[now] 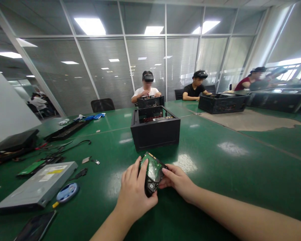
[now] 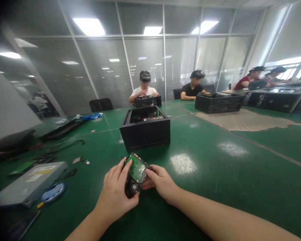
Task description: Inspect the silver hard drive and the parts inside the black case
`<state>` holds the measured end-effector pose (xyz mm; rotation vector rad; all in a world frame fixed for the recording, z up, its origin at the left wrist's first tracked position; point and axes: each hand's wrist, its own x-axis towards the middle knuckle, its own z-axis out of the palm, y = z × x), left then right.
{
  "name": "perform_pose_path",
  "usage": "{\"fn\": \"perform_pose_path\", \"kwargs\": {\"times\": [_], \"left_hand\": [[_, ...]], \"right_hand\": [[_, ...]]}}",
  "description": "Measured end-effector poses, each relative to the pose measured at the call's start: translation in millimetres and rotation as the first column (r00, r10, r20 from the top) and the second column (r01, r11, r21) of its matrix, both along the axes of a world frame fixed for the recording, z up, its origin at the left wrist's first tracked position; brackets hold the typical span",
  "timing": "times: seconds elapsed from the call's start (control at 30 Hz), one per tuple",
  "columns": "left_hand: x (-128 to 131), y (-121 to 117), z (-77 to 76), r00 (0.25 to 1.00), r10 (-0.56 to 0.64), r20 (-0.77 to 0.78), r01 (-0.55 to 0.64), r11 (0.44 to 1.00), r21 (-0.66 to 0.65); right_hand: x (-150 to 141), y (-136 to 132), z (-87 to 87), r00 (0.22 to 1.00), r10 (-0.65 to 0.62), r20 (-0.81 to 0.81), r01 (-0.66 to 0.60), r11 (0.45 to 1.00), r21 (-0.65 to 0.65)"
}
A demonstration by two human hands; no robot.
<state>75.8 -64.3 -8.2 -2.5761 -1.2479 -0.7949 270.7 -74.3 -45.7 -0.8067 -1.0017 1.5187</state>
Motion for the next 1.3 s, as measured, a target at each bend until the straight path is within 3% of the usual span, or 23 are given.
{"fn": "perform_pose_path", "kwargs": {"times": [0.33,0.47,0.6,0.7,0.87,0.97,1.03,1.1,1.2,1.3], "left_hand": [[-2.4,0.0,-2.9,0.996,-0.084,0.011,0.084,0.996,-0.007],[-6.0,-0.3,0.7,0.991,-0.133,-0.006,0.133,0.991,-0.028],[-7.9,-2.8,5.3,0.957,-0.273,-0.095,0.269,0.962,-0.051],[-7.6,-4.7,7.2,0.929,-0.339,-0.148,0.333,0.941,-0.061],[-12.3,2.8,4.0,0.976,-0.207,-0.069,0.205,0.978,-0.038],[-18.1,14.1,-1.0,0.99,-0.118,0.082,0.123,0.991,-0.05],[-20.2,21.1,-4.1,0.978,-0.059,0.203,0.086,0.988,-0.13],[-20.0,26.0,-6.4,0.949,0.016,0.316,0.081,0.953,-0.293],[-16.9,29.6,-8.6,0.903,0.108,0.416,0.139,0.843,-0.52],[-13.7,30.9,-9.5,0.853,0.104,0.511,0.267,0.755,-0.599]], "right_hand": [[-0.2,0.1,-6.1,0.998,-0.05,-0.035,0.051,0.998,0.044],[1.5,-2.8,-2.6,1.0,-0.001,-0.002,0.001,0.998,0.07],[6.5,-6.4,-0.5,0.994,0.105,0.028,-0.107,0.991,0.086],[9.8,-7.1,0.1,0.993,0.109,0.049,-0.112,0.99,0.084],[9.7,-4.5,2.0,0.99,0.078,-0.12,-0.08,0.997,-0.017],[10.3,-2.6,2.5,0.977,0.058,-0.204,-0.074,0.995,-0.072],[11.2,-1.7,2.6,0.971,0.036,-0.235,-0.059,0.994,-0.092],[11.7,-1.2,2.8,0.966,0.014,-0.257,-0.041,0.994,-0.097],[11.0,-1.0,3.3,0.958,-0.012,-0.286,-0.018,0.994,-0.103],[10.0,-0.7,2.7,0.948,-0.002,-0.317,-0.032,0.994,-0.102]]}}
